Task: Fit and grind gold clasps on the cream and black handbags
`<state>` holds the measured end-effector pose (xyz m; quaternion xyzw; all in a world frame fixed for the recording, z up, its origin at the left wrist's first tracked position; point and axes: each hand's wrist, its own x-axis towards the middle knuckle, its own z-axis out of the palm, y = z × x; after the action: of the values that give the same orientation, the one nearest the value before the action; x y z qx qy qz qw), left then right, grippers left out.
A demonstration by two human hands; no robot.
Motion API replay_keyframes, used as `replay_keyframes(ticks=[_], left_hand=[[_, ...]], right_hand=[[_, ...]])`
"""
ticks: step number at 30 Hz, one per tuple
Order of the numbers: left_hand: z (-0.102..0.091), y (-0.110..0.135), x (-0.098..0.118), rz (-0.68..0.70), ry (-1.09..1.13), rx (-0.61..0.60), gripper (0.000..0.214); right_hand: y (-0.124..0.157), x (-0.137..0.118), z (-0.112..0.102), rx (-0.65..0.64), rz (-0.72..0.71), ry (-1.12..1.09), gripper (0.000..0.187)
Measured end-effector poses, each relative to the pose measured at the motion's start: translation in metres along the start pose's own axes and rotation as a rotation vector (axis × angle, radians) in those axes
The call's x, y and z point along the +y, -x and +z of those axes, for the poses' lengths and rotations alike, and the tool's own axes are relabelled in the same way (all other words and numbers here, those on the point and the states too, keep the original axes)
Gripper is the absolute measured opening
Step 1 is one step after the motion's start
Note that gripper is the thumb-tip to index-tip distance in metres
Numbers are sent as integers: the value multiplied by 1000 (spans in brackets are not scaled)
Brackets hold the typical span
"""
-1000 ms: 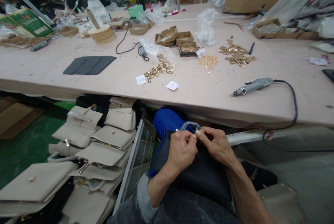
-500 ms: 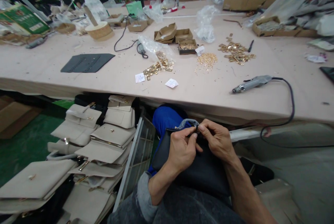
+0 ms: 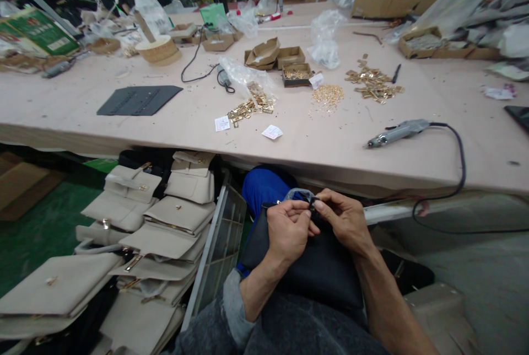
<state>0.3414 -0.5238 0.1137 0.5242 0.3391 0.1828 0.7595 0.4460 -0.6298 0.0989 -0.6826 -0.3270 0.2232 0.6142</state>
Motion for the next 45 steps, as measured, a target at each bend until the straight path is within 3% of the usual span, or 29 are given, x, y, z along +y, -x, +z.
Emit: replay_keyframes(ticks=[3,13,24,28,39,45], left_hand=[[0,-2,-2,-8,18,1,18],[-3,-7,-8,-10,-16,-4,14],[-5,-10,-16,-25,-48,7,21],[-5,-7,-16,9,-58,6,24],[-9,-5,-17,29,-96,-27,28],[-9,-5,-16,92,-221,-17,8]], right_hand=[[1,6,-4,-64,24,-37,13],[2,6,5,-16,101,87,13],[3,16,3,-60,134,49,17],[2,21,4,-43,161,1,29],[-3,20,8,70,212,-83,35],[-2,22,15,93,111,59,35]])
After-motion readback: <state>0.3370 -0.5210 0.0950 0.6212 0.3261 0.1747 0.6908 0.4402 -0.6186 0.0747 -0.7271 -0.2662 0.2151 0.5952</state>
